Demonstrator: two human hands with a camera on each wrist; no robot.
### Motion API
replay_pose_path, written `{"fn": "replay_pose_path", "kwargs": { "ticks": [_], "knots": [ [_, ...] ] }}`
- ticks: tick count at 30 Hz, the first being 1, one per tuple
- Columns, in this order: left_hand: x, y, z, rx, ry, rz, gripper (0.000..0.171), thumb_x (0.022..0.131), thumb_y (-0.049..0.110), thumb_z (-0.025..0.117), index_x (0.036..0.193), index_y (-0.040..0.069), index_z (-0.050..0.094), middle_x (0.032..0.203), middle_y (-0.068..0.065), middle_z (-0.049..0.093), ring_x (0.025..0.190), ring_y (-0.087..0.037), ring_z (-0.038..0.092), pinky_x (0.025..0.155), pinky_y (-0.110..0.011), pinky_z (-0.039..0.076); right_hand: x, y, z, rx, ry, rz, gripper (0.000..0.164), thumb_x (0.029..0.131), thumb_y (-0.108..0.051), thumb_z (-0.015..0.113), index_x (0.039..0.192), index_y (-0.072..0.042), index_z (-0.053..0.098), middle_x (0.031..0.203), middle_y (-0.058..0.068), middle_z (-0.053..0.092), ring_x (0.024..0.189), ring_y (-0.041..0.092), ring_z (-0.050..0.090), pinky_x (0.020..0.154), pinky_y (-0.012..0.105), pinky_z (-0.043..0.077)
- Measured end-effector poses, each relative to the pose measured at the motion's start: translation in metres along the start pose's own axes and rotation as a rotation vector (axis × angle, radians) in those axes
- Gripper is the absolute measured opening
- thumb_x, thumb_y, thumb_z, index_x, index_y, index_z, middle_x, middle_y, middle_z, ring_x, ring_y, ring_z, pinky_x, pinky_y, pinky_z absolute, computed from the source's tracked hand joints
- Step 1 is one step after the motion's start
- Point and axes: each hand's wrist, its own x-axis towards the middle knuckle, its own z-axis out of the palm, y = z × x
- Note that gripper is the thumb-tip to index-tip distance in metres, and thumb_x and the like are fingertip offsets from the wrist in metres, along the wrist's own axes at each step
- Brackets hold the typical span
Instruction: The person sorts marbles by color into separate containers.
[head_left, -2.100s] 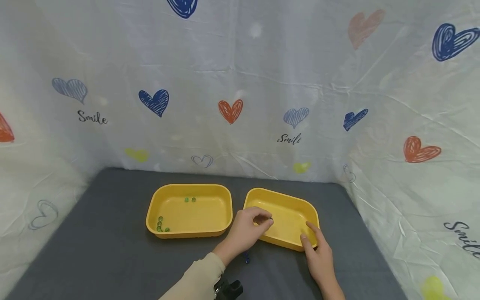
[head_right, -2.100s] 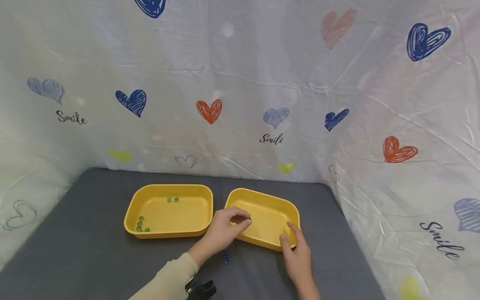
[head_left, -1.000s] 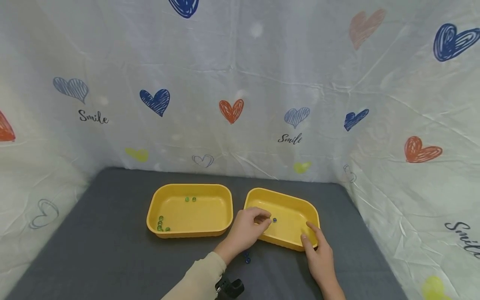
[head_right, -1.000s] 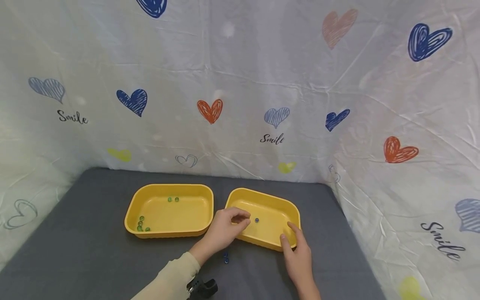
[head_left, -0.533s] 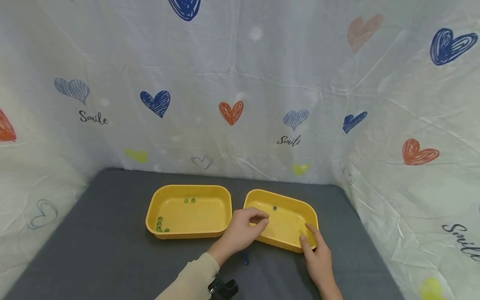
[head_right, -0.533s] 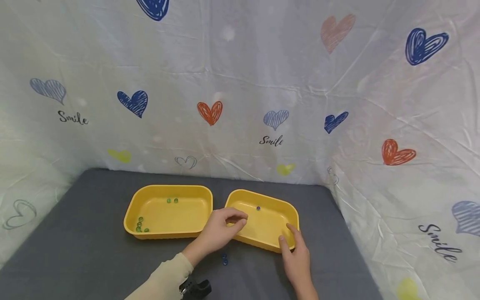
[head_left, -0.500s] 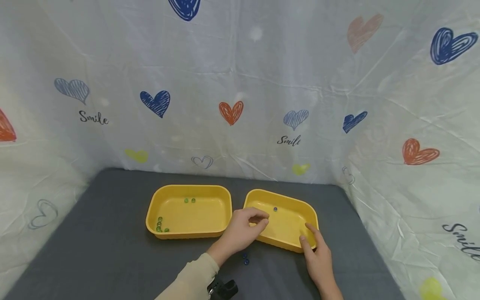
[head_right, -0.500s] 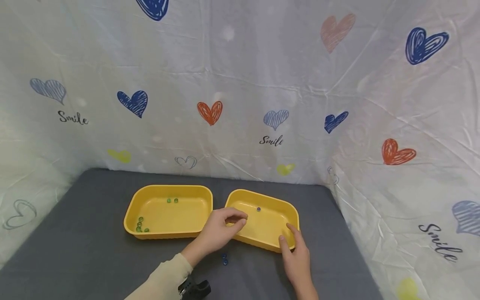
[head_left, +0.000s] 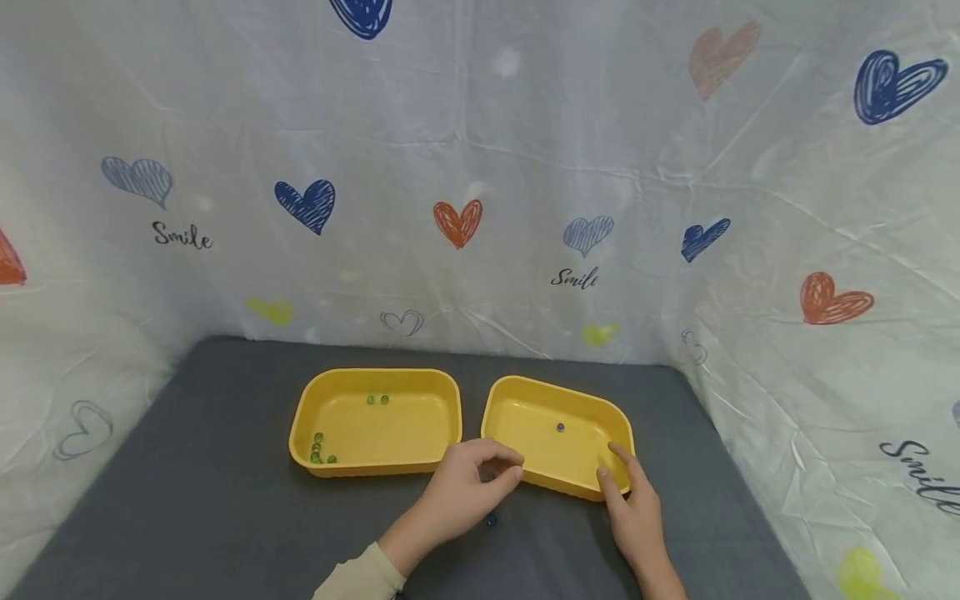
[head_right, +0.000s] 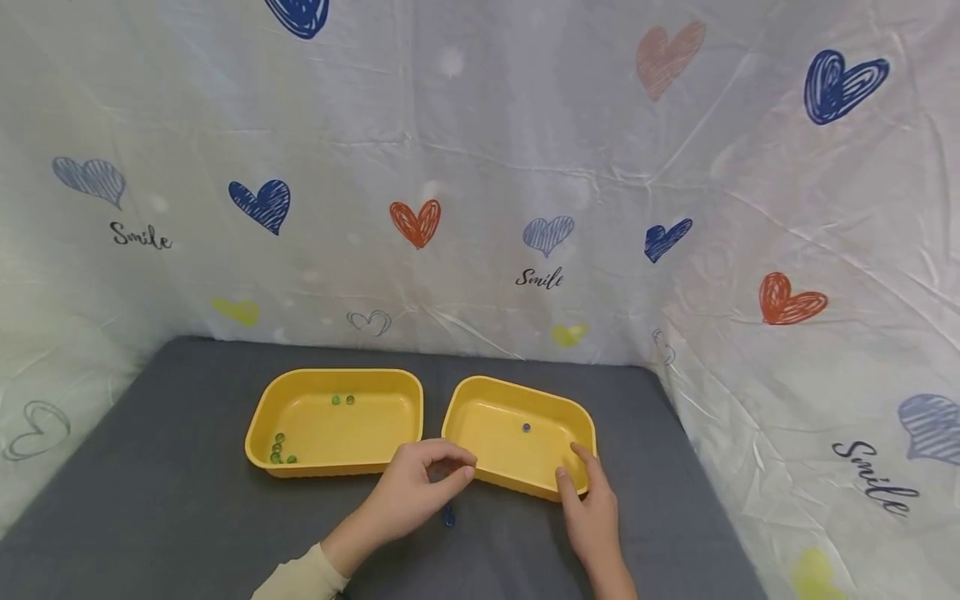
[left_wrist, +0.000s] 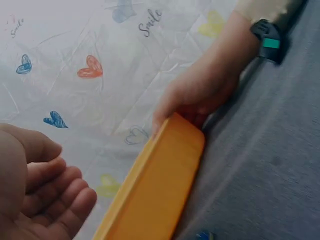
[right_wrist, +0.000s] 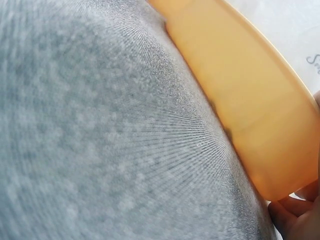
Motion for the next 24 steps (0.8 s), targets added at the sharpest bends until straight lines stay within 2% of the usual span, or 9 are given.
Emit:
{"fn": "replay_pose_path", "kwargs": {
  "ticks": [6,10,16,20,24],
  "knots": [
    [-0.014,-0.016,0.0,0.06,-0.072,-0.066,0.014,0.106,0.02,0.076,0.114,0.011,0.083,0.105,0.012,0.074,0.092,-0.005,0.07,0.082,-0.027,0.064,0.0,0.0,0.0,0.01,0.003,0.003,0.05,0.116,-0.035,0.06,0.159,-0.01,0.053,0.161,0.023,0.052,0.14,0.039,0.054,0.101,0.055,0.05],
    [-0.02,-0.029,-0.001,0.146,-0.092,-0.084,0.014,0.105,0.017,0.076,0.115,0.009,0.082,0.103,0.013,0.073,0.09,-0.002,0.068,0.08,-0.026,0.062,-0.001,0.0,0.0,-0.004,0.009,-0.004,0.05,0.115,-0.035,0.06,0.158,-0.01,0.055,0.16,0.023,0.054,0.133,0.037,0.058,0.095,0.05,0.052],
    [-0.027,-0.041,-0.004,0.231,-0.102,-0.098,0.014,0.103,0.012,0.077,0.116,0.009,0.082,0.108,0.005,0.075,0.095,-0.004,0.067,0.081,-0.03,0.062,0.0,0.0,0.001,-0.006,0.011,-0.013,0.049,0.115,-0.034,0.061,0.158,-0.01,0.055,0.159,0.023,0.055,0.121,0.034,0.061,0.085,0.039,0.052],
    [-0.029,-0.047,-0.004,0.302,-0.124,-0.111,0.016,0.101,0.013,0.079,0.117,0.013,0.082,0.112,0.005,0.075,0.102,-0.008,0.067,0.087,-0.034,0.061,0.0,-0.001,0.0,-0.005,0.006,-0.001,0.049,0.115,-0.034,0.06,0.158,-0.011,0.055,0.16,0.022,0.054,0.126,0.034,0.059,0.088,0.043,0.052],
    [-0.03,-0.052,-0.003,0.34,-0.134,-0.093,0.017,0.1,0.011,0.08,0.116,0.013,0.082,0.115,0.007,0.074,0.105,-0.011,0.066,0.09,-0.036,0.06,-0.001,-0.001,0.001,-0.008,0.012,-0.004,0.049,0.115,-0.033,0.061,0.158,-0.009,0.055,0.159,0.024,0.055,0.131,0.036,0.058,0.094,0.05,0.052]
  ]
}}
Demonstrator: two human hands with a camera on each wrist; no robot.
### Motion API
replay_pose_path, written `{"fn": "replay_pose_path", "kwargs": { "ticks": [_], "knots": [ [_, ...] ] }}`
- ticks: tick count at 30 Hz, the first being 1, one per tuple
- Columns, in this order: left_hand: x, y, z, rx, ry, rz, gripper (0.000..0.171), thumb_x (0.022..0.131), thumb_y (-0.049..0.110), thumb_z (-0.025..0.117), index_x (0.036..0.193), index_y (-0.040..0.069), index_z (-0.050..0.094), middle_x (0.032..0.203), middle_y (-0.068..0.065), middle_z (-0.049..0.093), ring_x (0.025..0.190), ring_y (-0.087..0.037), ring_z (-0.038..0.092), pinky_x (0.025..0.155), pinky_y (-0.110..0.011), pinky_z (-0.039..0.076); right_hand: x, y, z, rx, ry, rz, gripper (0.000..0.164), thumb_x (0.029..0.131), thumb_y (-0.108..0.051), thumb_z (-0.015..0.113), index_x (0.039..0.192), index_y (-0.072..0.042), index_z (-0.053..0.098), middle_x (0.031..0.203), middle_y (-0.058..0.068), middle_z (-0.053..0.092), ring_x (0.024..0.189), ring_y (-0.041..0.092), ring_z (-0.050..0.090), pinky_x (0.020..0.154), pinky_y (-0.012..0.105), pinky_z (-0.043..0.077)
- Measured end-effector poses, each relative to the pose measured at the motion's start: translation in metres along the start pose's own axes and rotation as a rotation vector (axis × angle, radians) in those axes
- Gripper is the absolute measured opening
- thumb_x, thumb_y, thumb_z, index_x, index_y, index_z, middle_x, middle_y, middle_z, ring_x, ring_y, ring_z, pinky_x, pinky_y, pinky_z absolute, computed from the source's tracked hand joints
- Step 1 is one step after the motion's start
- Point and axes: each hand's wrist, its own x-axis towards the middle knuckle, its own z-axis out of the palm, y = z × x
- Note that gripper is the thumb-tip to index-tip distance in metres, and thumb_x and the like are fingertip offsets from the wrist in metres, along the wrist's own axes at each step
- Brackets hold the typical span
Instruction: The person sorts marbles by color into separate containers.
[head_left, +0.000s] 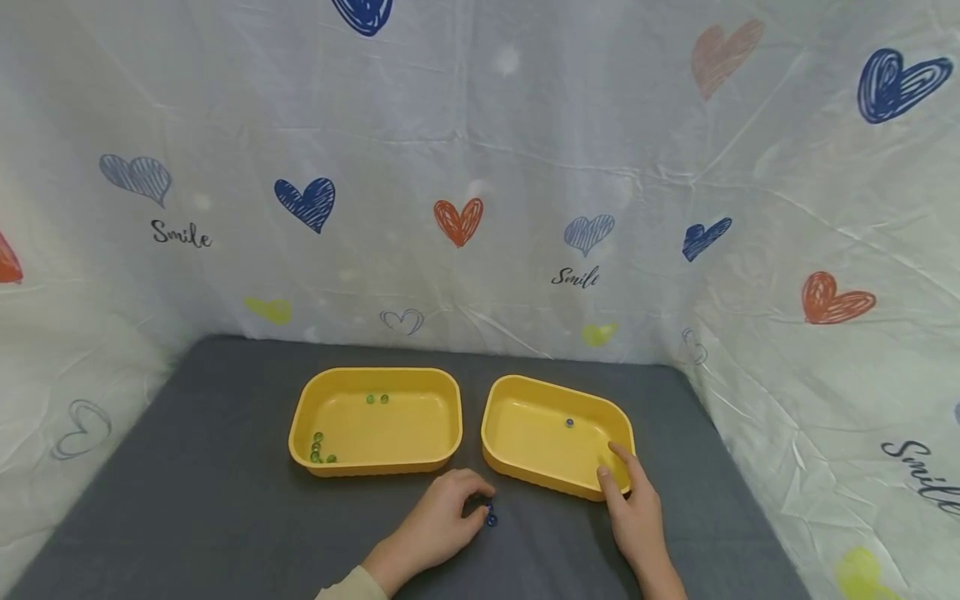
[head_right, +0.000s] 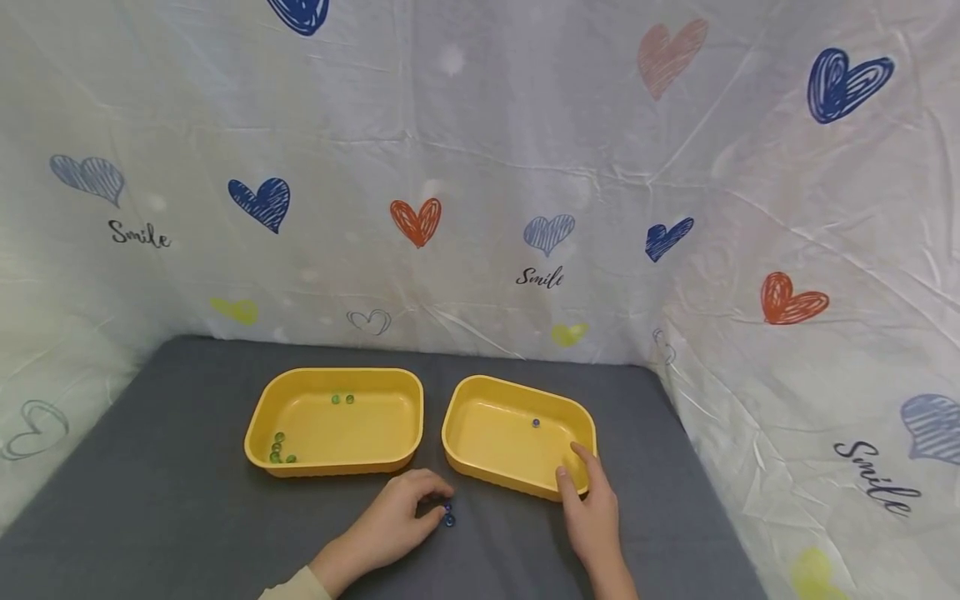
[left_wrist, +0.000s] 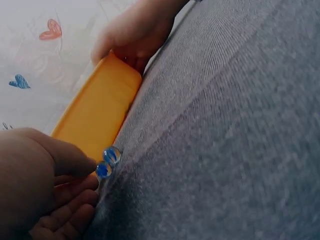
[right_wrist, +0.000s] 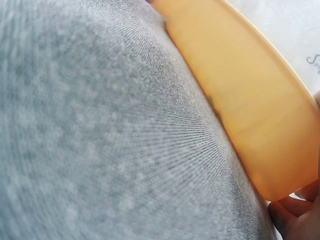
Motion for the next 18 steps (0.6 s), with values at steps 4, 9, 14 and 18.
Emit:
{"fn": "replay_pose_path", "kwargs": {
  "ticks": [4,9,14,18],
  "knots": [
    [0.001,-0.006,0.003,0.037,-0.006,0.018,0.021,0.097,0.008,0.082,0.117,0.013,0.082,0.118,0.009,0.072,0.108,-0.01,0.063,0.093,-0.035,0.06,0.0,0.0,0.0,-0.008,0.006,-0.007,0.049,0.115,-0.033,0.062,0.157,-0.009,0.056,0.158,0.024,0.056,0.131,0.036,0.059,0.092,0.049,0.053],
    [0.001,-0.011,0.007,0.073,-0.013,0.027,0.021,0.097,0.009,0.083,0.117,0.017,0.082,0.117,0.015,0.069,0.109,-0.007,0.059,0.096,-0.033,0.059,0.0,0.0,0.0,-0.01,0.011,-0.006,0.049,0.114,-0.032,0.062,0.157,-0.009,0.056,0.158,0.024,0.056,0.129,0.036,0.06,0.09,0.046,0.054],
    [0.001,-0.013,0.009,0.064,-0.001,0.041,0.021,0.097,0.007,0.083,0.115,0.019,0.082,0.113,0.017,0.068,0.106,-0.005,0.058,0.094,-0.032,0.059,0.0,0.0,0.001,0.0,-0.003,0.001,0.05,0.115,-0.033,0.06,0.158,-0.009,0.054,0.16,0.024,0.053,0.136,0.037,0.057,0.097,0.052,0.052],
    [0.0,-0.013,0.01,0.069,0.007,0.053,0.02,0.098,0.008,0.083,0.113,0.02,0.083,0.111,0.018,0.068,0.103,-0.003,0.057,0.092,-0.03,0.058,0.001,0.001,0.001,0.017,-0.015,0.012,0.05,0.116,-0.033,0.06,0.159,-0.008,0.053,0.162,0.024,0.051,0.141,0.04,0.053,0.104,0.058,0.05]
  ]
}}
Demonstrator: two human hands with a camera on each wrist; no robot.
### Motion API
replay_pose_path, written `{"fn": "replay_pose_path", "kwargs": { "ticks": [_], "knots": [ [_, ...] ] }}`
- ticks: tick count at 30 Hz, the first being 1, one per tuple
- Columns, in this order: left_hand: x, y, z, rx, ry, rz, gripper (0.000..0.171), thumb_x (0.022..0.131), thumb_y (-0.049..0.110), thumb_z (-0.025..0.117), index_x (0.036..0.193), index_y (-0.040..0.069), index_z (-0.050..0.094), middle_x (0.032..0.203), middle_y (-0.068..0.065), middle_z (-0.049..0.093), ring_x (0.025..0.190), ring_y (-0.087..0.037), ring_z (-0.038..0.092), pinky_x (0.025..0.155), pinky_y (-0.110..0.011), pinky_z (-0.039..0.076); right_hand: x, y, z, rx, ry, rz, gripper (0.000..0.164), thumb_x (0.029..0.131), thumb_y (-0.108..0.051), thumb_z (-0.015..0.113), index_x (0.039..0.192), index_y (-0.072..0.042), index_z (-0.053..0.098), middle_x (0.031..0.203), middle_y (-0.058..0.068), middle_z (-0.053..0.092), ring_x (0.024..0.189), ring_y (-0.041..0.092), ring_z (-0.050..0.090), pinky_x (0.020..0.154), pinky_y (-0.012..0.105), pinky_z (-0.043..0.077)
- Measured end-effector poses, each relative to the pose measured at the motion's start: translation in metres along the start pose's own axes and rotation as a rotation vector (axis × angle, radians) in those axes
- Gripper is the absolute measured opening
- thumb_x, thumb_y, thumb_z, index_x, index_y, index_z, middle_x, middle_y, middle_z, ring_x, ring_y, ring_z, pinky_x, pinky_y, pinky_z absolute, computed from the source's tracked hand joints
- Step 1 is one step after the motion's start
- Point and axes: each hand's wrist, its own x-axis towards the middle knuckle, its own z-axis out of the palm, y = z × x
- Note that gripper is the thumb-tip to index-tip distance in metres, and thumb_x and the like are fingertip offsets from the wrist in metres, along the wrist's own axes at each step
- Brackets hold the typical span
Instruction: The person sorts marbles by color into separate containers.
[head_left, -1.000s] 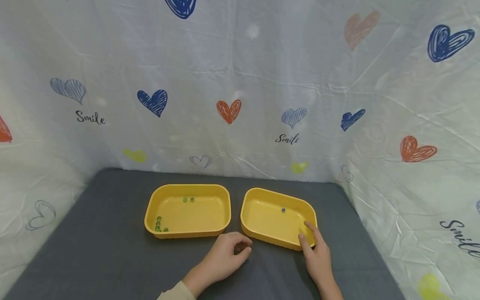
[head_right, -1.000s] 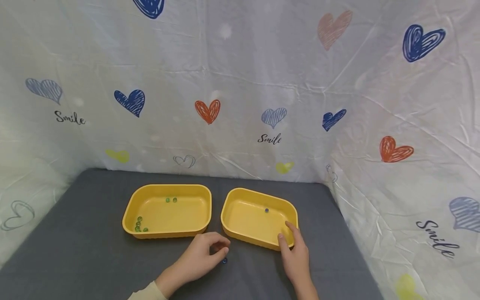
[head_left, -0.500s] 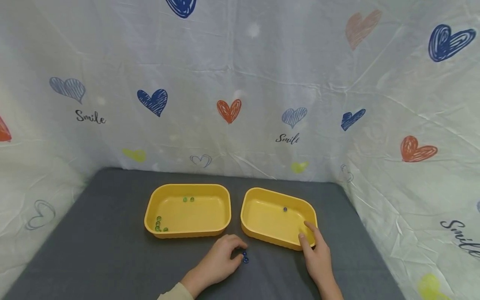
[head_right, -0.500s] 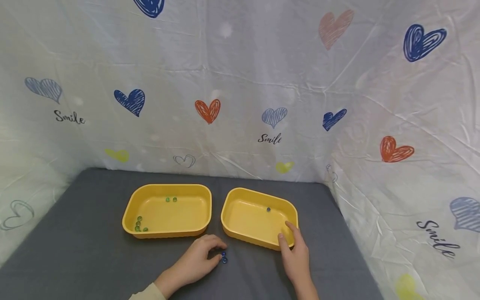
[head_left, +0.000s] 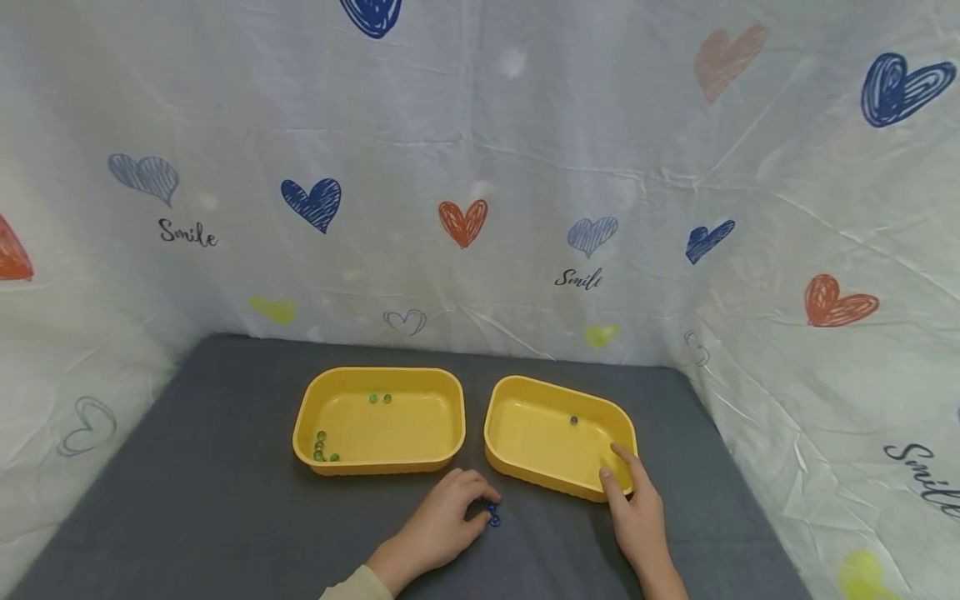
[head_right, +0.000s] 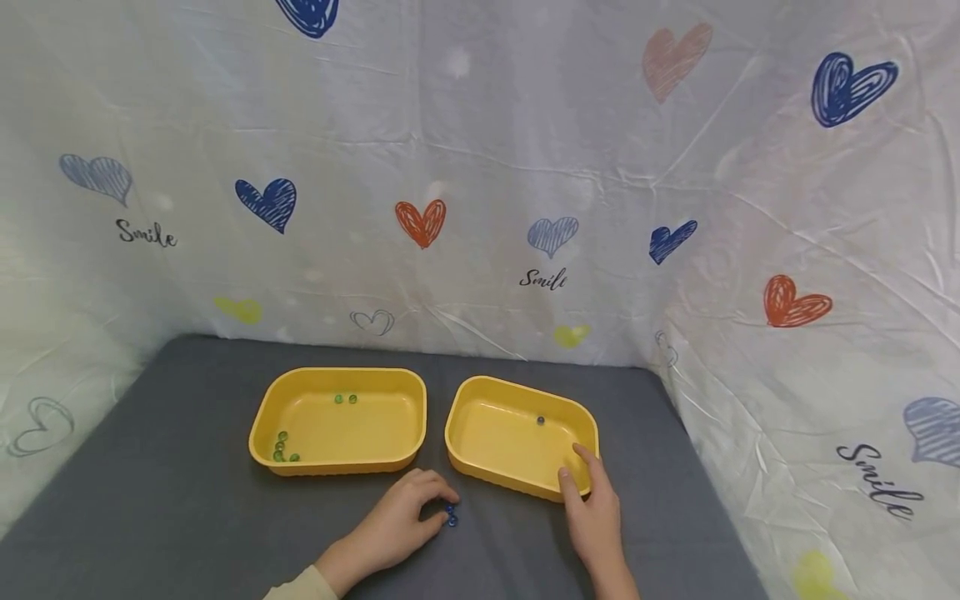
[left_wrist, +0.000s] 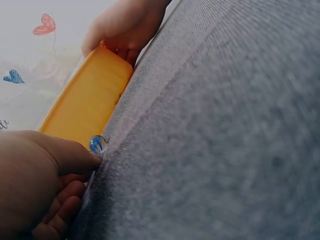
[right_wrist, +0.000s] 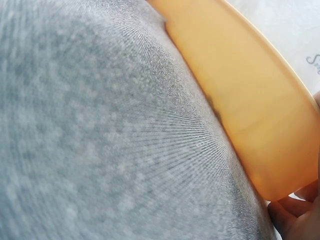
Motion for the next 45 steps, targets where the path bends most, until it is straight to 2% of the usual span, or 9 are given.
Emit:
{"fn": "replay_pose_path", "kwargs": {
  "ticks": [4,8,14,21,28,32,35,39,45],
  "knots": [
    [0.001,0.0,0.001,-0.009,0.011,0.009,0.019,0.098,0.008,0.082,0.112,0.022,0.083,0.11,0.019,0.069,0.102,-0.003,0.057,0.091,-0.029,0.058,0.0,0.001,-0.002,0.02,-0.003,0.003,0.05,0.115,-0.032,0.06,0.158,-0.008,0.053,0.162,0.025,0.05,0.146,0.043,0.049,0.11,0.063,0.048],
    [0.001,0.0,0.002,-0.023,0.015,0.01,0.019,0.099,0.008,0.082,0.112,0.022,0.083,0.11,0.019,0.07,0.103,-0.003,0.058,0.092,-0.029,0.059,-0.001,0.001,-0.002,0.015,0.005,-0.002,0.049,0.115,-0.032,0.061,0.158,-0.008,0.054,0.162,0.025,0.051,0.145,0.043,0.05,0.108,0.061,0.049],
    [0.0,-0.002,0.002,-0.046,0.016,-0.005,0.019,0.099,0.008,0.082,0.112,0.022,0.083,0.111,0.019,0.069,0.104,-0.003,0.058,0.092,-0.03,0.059,-0.001,0.001,-0.001,-0.019,0.016,-0.014,0.049,0.115,-0.033,0.061,0.158,-0.01,0.055,0.16,0.024,0.054,0.133,0.037,0.058,0.094,0.05,0.052],
    [-0.001,-0.004,-0.003,-0.074,-0.002,-0.014,0.017,0.101,0.01,0.08,0.114,0.021,0.083,0.111,0.019,0.069,0.104,-0.003,0.059,0.093,-0.031,0.059,0.001,0.0,0.0,-0.015,0.002,-0.006,0.049,0.115,-0.034,0.061,0.158,-0.012,0.055,0.16,0.022,0.054,0.119,0.033,0.06,0.083,0.037,0.052],
    [0.0,-0.002,-0.009,-0.094,-0.03,-0.019,0.017,0.104,0.01,0.077,0.117,0.019,0.083,0.111,0.017,0.07,0.108,-0.006,0.062,0.097,-0.034,0.059,0.0,0.001,-0.001,0.008,-0.007,0.0,0.05,0.116,-0.035,0.059,0.16,-0.011,0.053,0.163,0.023,0.051,0.141,0.039,0.053,0.101,0.054,0.051],
    [0.001,-0.001,-0.01,-0.118,-0.033,-0.022,0.016,0.104,0.01,0.076,0.118,0.017,0.083,0.11,0.011,0.071,0.105,-0.005,0.063,0.093,-0.032,0.059,0.0,0.001,-0.001,0.006,-0.014,0.009,0.05,0.116,-0.036,0.059,0.16,-0.012,0.052,0.163,0.023,0.05,0.138,0.038,0.055,0.1,0.053,0.051],
    [0.002,0.004,-0.012,-0.147,-0.033,-0.022,0.016,0.104,0.009,0.076,0.119,0.013,0.083,0.107,0.009,0.07,0.098,-0.002,0.062,0.086,-0.028,0.059,0.0,0.0,-0.001,-0.002,-0.014,0.014,0.05,0.116,-0.036,0.058,0.16,-0.013,0.052,0.163,0.022,0.051,0.131,0.035,0.057,0.095,0.05,0.051],
    [0.004,0.017,-0.017,-0.17,-0.04,-0.013,0.017,0.104,0.006,0.075,0.119,0.009,0.082,0.104,0.011,0.068,0.091,0.0,0.061,0.081,-0.023,0.058,0.0,0.0,-0.001,-0.003,-0.017,0.018,0.05,0.116,-0.036,0.058,0.16,-0.014,0.052,0.163,0.022,0.051,0.132,0.036,0.057,0.095,0.05,0.051],
    [0.009,0.036,-0.021,-0.169,-0.038,0.024,0.016,0.105,0.007,0.075,0.12,0.009,0.082,0.105,0.009,0.068,0.089,0.0,0.06,0.078,-0.022,0.058,0.0,0.002,-0.002,-0.004,-0.02,0.022,0.051,0.116,-0.038,0.058,0.16,-0.013,0.052,0.163,0.021,0.05,0.133,0.035,0.057,0.094,0.049,0.052]
  ]
}}
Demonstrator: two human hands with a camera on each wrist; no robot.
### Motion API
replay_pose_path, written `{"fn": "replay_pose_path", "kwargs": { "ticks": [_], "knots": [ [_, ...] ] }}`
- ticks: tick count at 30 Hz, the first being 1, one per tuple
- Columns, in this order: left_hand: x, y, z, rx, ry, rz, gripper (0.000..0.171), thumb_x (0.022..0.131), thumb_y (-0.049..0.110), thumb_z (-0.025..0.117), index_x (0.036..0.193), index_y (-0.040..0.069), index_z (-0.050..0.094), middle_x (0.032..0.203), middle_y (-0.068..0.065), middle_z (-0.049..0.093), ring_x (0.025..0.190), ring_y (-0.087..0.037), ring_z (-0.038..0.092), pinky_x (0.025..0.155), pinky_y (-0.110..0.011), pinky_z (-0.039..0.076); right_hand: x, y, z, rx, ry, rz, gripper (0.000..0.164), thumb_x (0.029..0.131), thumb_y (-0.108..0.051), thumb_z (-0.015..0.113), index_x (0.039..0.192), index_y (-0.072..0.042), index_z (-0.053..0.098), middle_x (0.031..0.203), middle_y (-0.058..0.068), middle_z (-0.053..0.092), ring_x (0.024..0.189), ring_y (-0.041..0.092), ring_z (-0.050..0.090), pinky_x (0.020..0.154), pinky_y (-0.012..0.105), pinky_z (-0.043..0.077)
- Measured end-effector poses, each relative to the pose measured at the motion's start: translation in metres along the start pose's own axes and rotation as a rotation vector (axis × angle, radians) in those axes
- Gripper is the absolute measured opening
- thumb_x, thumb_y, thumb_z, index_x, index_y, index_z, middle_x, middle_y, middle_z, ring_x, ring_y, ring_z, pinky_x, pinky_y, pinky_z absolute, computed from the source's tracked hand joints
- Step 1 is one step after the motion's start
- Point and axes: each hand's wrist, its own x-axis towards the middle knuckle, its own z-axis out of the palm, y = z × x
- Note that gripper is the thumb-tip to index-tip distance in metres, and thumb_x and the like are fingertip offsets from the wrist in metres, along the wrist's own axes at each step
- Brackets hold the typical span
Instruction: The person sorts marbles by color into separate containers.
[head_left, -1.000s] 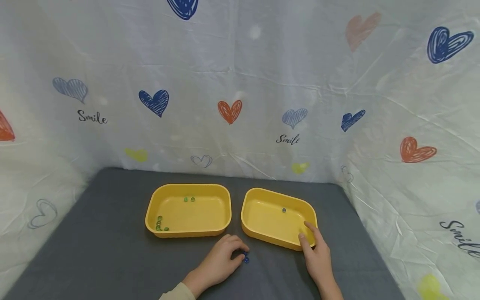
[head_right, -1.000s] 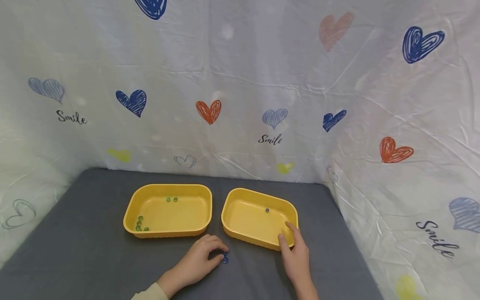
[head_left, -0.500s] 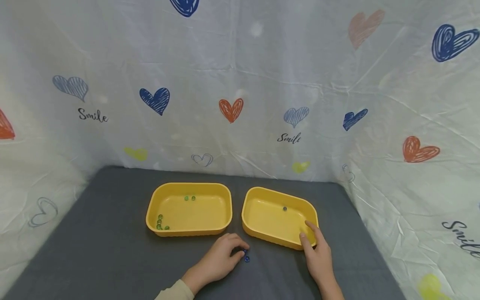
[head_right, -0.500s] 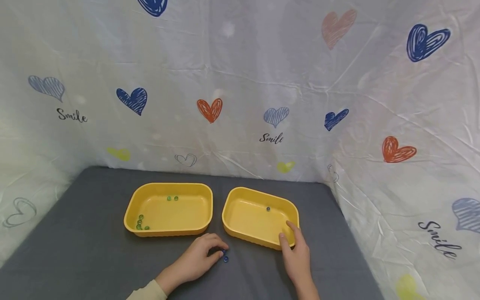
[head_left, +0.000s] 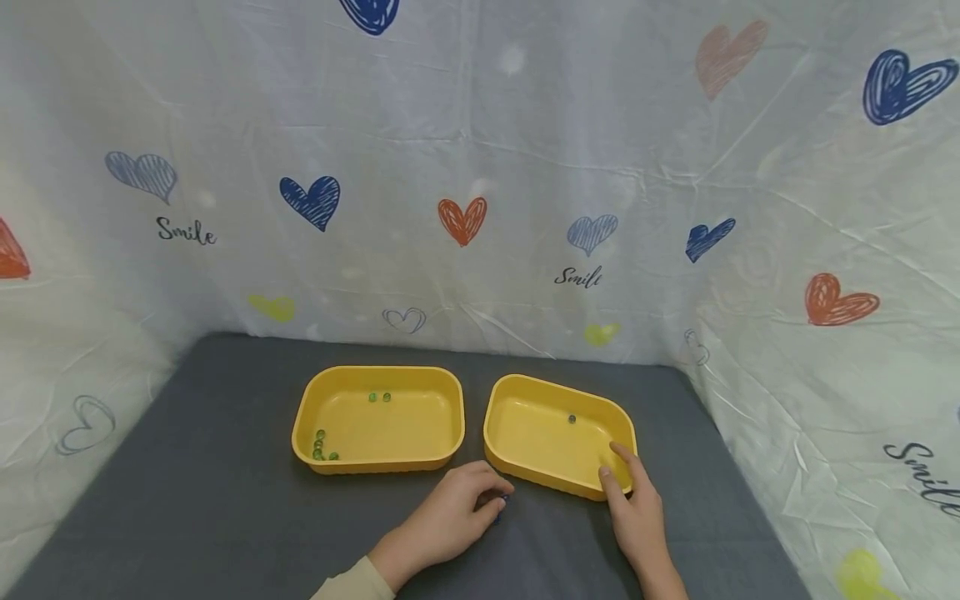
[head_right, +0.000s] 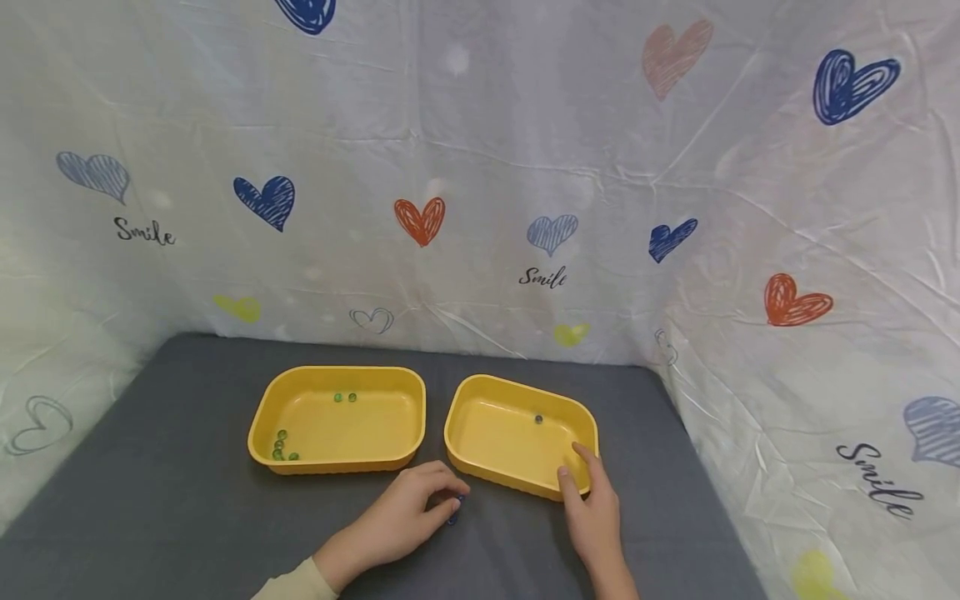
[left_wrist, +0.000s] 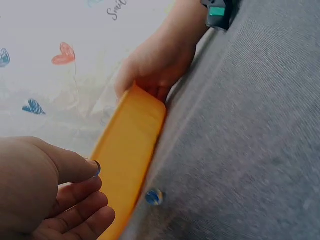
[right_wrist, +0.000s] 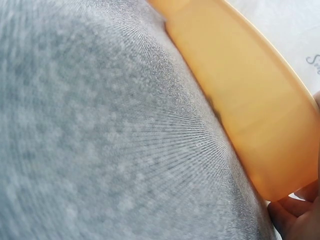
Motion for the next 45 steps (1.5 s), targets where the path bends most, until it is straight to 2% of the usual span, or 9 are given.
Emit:
{"fn": "replay_pose_path", "kwargs": {
  "ticks": [6,10,15,21,26,30,36,45],
  "knots": [
    [0.01,0.012,-0.006,-0.026,0.037,0.013,0.017,0.107,0.008,0.073,0.121,0.01,0.081,0.113,0.004,0.072,0.099,-0.002,0.065,0.086,-0.024,0.061,0.001,0.002,0.0,-0.001,0.003,-0.009,0.051,0.116,-0.039,0.058,0.16,-0.014,0.053,0.163,0.022,0.051,0.133,0.036,0.057,0.095,0.05,0.051],
    [0.018,0.014,-0.014,-0.041,0.085,0.015,0.017,0.108,0.011,0.072,0.122,0.008,0.081,0.114,0.004,0.071,0.102,-0.006,0.067,0.091,-0.026,0.063,0.001,0.001,0.001,-0.002,0.003,-0.009,0.051,0.116,-0.039,0.059,0.16,-0.014,0.053,0.162,0.022,0.052,0.129,0.035,0.058,0.093,0.047,0.052],
    [0.03,0.014,-0.019,-0.028,0.129,0.026,0.018,0.109,0.012,0.071,0.123,0.006,0.081,0.114,0.004,0.072,0.102,-0.01,0.068,0.09,-0.028,0.063,0.0,0.001,0.001,-0.007,0.015,-0.012,0.05,0.116,-0.038,0.059,0.159,-0.013,0.054,0.161,0.022,0.053,0.127,0.035,0.059,0.09,0.044,0.053],
    [0.043,0.009,-0.015,0.015,0.159,0.012,0.018,0.108,0.013,0.072,0.123,0.008,0.081,0.112,0.005,0.072,0.097,-0.007,0.065,0.087,-0.028,0.061,0.0,0.0,0.002,0.002,0.008,-0.015,0.051,0.116,-0.038,0.059,0.159,-0.012,0.054,0.162,0.022,0.052,0.134,0.037,0.057,0.096,0.05,0.052],
    [0.056,0.011,-0.008,0.018,0.211,0.019,0.017,0.108,0.013,0.072,0.122,0.009,0.081,0.11,0.003,0.073,0.095,-0.009,0.065,0.086,-0.029,0.061,0.0,0.001,0.001,-0.009,0.018,-0.013,0.05,0.115,-0.037,0.06,0.158,-0.012,0.055,0.16,0.022,0.054,0.123,0.034,0.06,0.086,0.04,0.053],
    [0.066,0.012,-0.003,0.009,0.216,0.016,0.017,0.108,0.013,0.072,0.122,0.01,0.081,0.109,0.002,0.073,0.095,-0.01,0.066,0.086,-0.03,0.061,0.001,0.001,0.001,-0.012,0.024,-0.018,0.049,0.115,-0.036,0.06,0.158,-0.013,0.055,0.159,0.022,0.055,0.116,0.033,0.061,0.082,0.036,0.052],
    [0.076,0.01,0.003,0.009,0.202,-0.011,0.017,0.106,0.014,0.074,0.121,0.009,0.081,0.109,0.002,0.073,0.096,-0.01,0.066,0.086,-0.029,0.061,0.001,0.001,0.002,-0.013,0.016,-0.021,0.05,0.115,-0.038,0.06,0.158,-0.012,0.055,0.16,0.022,0.055,0.125,0.034,0.06,0.09,0.044,0.052],
    [0.085,0.005,0.007,0.009,0.206,-0.049,0.019,0.107,0.018,0.074,0.121,0.008,0.081,0.106,0.004,0.073,0.093,-0.008,0.067,0.085,-0.027,0.062,0.001,0.0,0.0,0.014,0.007,-0.02,0.05,0.116,-0.036,0.059,0.159,-0.011,0.054,0.162,0.023,0.052,0.138,0.038,0.056,0.101,0.055,0.051]
  ]
}}
